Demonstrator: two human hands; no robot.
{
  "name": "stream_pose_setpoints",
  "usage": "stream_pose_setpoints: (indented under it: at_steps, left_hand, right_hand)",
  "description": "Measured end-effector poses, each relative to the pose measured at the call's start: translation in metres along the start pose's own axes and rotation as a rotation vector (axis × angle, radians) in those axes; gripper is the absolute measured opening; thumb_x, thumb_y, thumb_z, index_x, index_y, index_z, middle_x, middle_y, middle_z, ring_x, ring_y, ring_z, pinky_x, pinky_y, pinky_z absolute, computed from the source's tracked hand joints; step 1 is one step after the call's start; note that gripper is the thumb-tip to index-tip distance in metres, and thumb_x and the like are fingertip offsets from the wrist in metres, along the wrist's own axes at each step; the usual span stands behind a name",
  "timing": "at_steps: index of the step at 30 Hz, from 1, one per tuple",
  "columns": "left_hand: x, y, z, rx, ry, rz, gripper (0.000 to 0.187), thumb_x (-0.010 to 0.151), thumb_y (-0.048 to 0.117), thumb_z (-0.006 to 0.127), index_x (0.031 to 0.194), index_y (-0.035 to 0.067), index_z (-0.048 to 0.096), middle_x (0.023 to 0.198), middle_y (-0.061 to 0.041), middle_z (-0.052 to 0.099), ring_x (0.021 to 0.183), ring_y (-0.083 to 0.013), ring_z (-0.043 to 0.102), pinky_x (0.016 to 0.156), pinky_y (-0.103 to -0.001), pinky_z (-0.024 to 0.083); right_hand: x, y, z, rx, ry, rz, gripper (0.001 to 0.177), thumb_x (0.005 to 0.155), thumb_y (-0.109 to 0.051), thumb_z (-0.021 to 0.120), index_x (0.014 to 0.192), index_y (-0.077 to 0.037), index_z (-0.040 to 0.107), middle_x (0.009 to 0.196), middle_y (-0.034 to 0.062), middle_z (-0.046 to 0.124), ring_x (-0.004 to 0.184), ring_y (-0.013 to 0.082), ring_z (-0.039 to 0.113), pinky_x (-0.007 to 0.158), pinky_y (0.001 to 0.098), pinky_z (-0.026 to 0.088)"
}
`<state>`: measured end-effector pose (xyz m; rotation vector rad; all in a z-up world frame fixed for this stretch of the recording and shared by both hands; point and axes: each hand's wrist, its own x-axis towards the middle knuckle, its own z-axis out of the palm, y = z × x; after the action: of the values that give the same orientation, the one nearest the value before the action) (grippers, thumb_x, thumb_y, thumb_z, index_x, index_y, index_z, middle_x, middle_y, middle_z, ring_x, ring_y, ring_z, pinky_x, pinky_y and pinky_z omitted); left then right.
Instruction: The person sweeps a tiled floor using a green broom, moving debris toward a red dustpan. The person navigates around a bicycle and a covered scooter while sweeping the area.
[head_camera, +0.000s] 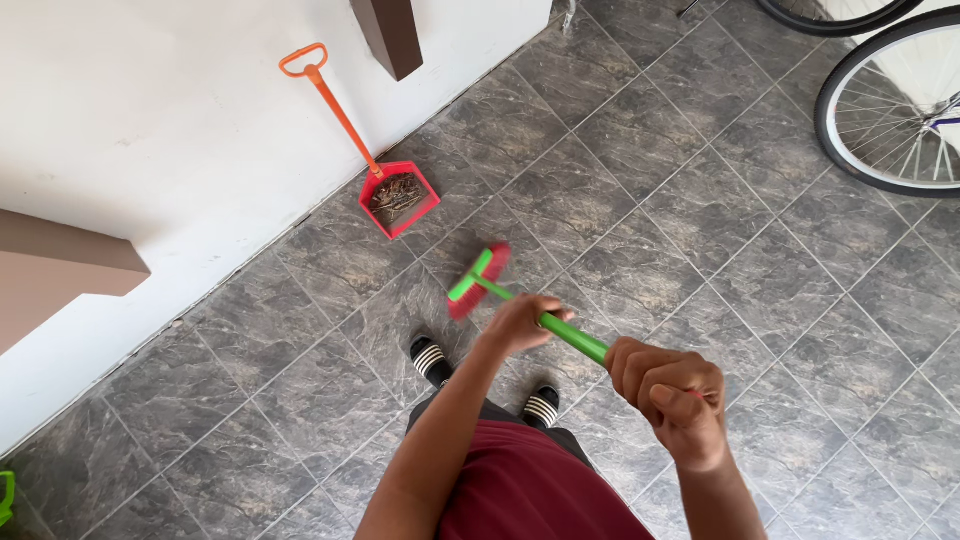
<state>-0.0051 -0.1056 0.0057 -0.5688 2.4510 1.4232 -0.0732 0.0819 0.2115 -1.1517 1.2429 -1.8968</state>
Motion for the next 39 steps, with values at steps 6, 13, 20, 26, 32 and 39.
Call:
stream_pose_setpoints:
  at_steps: [6, 13, 20, 26, 32, 39]
  left_hand:
    - [0.016, -0.036, -0.024, 0.112, 0.116, -0.067, 0.041, 0.103, 0.045, 0.059, 0.081, 0.010, 0.067, 0.079, -0.005, 0.066, 0.075, -0.0201, 0.062, 0.072, -0.040, 0.051]
    - [0.015, -0.056, -0.015, 0.226, 0.427, 0.135, 0.039, 0.101, 0.038, 0.060, 0.073, 0.012, 0.067, 0.072, -0.005, 0.068, 0.083, -0.0228, 0.064, 0.088, -0.046, 0.050]
    - [-0.019, 0.072, 0.028, -0.006, 0.180, 0.140, 0.023, 0.104, 0.031, 0.061, 0.099, 0.016, 0.077, 0.075, -0.005, 0.070, 0.070, -0.0164, 0.062, 0.073, -0.035, 0.056]
    - [-0.028, 0.133, 0.098, -0.125, -0.209, 0.280, 0.028, 0.095, 0.014, 0.063, 0.119, 0.024, 0.074, 0.087, -0.001, 0.075, 0.070, -0.0122, 0.066, 0.067, -0.032, 0.054]
    - [-0.020, 0.120, 0.150, -0.081, -0.261, 0.375, 0.016, 0.090, 0.009, 0.072, 0.104, 0.015, 0.078, 0.083, -0.005, 0.077, 0.076, -0.0141, 0.071, 0.069, -0.039, 0.053]
    - [-0.020, 0.081, 0.090, -0.014, -0.207, 0.152, 0.023, 0.098, 0.041, 0.068, 0.103, 0.021, 0.078, 0.085, -0.008, 0.076, 0.075, -0.0227, 0.072, 0.070, -0.041, 0.053]
  right_hand:
    - [-0.015, 0.059, 0.006, 0.022, 0.068, -0.021, 0.039, 0.091, -0.022, 0.052, 0.054, -0.014, 0.040, 0.052, 0.0012, 0.043, 0.052, 0.0155, 0.041, 0.061, 0.0361, 0.044]
    - [-0.046, 0.048, 0.019, -0.088, 0.070, 0.045, 0.039, 0.093, -0.017, 0.052, 0.056, -0.015, 0.039, 0.053, 0.0005, 0.042, 0.054, 0.0158, 0.042, 0.063, 0.0371, 0.044]
    - [-0.046, -0.092, -0.035, -0.268, 0.018, -0.110, 0.035, 0.095, -0.012, 0.047, 0.062, -0.014, 0.034, 0.053, -0.0010, 0.033, 0.048, 0.0131, 0.037, 0.057, 0.0363, 0.047]
    - [-0.053, -0.174, -0.020, -0.208, 0.448, 0.265, 0.044, 0.088, -0.017, 0.052, 0.049, -0.010, 0.031, 0.043, -0.0022, 0.028, 0.047, 0.0137, 0.026, 0.059, 0.0434, 0.042]
    - [-0.060, -0.136, -0.018, -0.198, 0.239, 0.225, 0.040, 0.082, -0.018, 0.055, 0.048, -0.007, 0.036, 0.046, 0.0033, 0.035, 0.048, 0.0160, 0.031, 0.051, 0.0377, 0.032]
    - [-0.062, -0.082, -0.021, -0.031, 0.108, 0.089, 0.036, 0.086, -0.019, 0.054, 0.053, -0.009, 0.041, 0.053, 0.0050, 0.044, 0.054, 0.0182, 0.038, 0.064, 0.0400, 0.038]
